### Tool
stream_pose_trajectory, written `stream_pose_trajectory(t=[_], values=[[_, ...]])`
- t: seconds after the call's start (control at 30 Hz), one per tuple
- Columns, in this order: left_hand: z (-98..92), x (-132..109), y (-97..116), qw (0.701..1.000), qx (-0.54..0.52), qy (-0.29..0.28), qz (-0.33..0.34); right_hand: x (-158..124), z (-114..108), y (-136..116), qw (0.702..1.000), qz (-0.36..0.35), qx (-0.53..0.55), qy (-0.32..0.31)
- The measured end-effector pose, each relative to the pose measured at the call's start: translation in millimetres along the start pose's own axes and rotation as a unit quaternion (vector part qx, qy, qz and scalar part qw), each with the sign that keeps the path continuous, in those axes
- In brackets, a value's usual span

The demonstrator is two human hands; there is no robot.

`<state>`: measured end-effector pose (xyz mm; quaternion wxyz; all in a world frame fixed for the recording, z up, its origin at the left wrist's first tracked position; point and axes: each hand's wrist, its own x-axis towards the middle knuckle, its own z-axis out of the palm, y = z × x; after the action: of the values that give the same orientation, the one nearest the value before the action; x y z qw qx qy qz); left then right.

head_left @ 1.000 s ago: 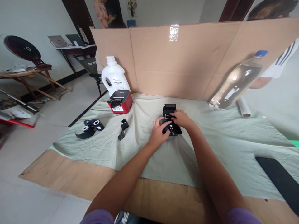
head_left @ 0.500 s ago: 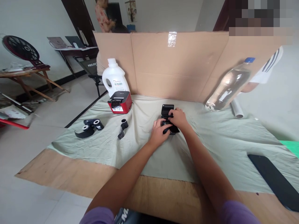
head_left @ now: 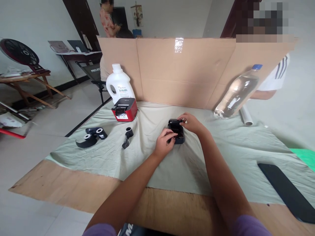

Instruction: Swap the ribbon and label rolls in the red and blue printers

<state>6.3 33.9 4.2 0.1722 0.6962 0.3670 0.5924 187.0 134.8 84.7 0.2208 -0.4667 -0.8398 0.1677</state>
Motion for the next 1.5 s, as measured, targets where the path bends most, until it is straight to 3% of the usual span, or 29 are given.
stream_pose_trajectory(t=[0.1, 0.23, 0.53, 0.83, 1.03, 1.2, 1.37, 1.5], values=[[-0.9, 0, 1, 1.0, -0.006, -0.008, 0.019, -3, -3, -5, 0.997, 0.018, -0.017, -0.076], [-1.3, -1, 1, 1.0, 0.011, -0.019, 0.012, -2, 2, -5, 0.992, 0.094, -0.029, -0.073], [0.4, -3, -1, 0.999, 0.024, -0.035, -0.017, 6, 19, 13, 0.962, 0.23, 0.068, -0.131], [-1.7, -4, 5, 0.998, 0.034, -0.032, -0.036, 1, 15, 2, 0.957, 0.249, 0.076, -0.124], [-3.8, 3, -3, 0.991, 0.026, 0.009, -0.133, -2, 3, -9, 0.947, 0.278, 0.074, -0.145], [-3.2, 5, -15, 0.972, 0.044, -0.021, -0.23, -3, 1, -14, 0.94, 0.288, 0.062, -0.172], [-2.1, 4, -18, 0.972, 0.066, -0.048, -0.222, -3, -4, -14, 0.931, 0.297, 0.085, -0.196], [-3.0, 5, -10, 0.958, 0.148, -0.079, -0.233, -2, -2, -5, 0.924, 0.312, 0.105, -0.193]])
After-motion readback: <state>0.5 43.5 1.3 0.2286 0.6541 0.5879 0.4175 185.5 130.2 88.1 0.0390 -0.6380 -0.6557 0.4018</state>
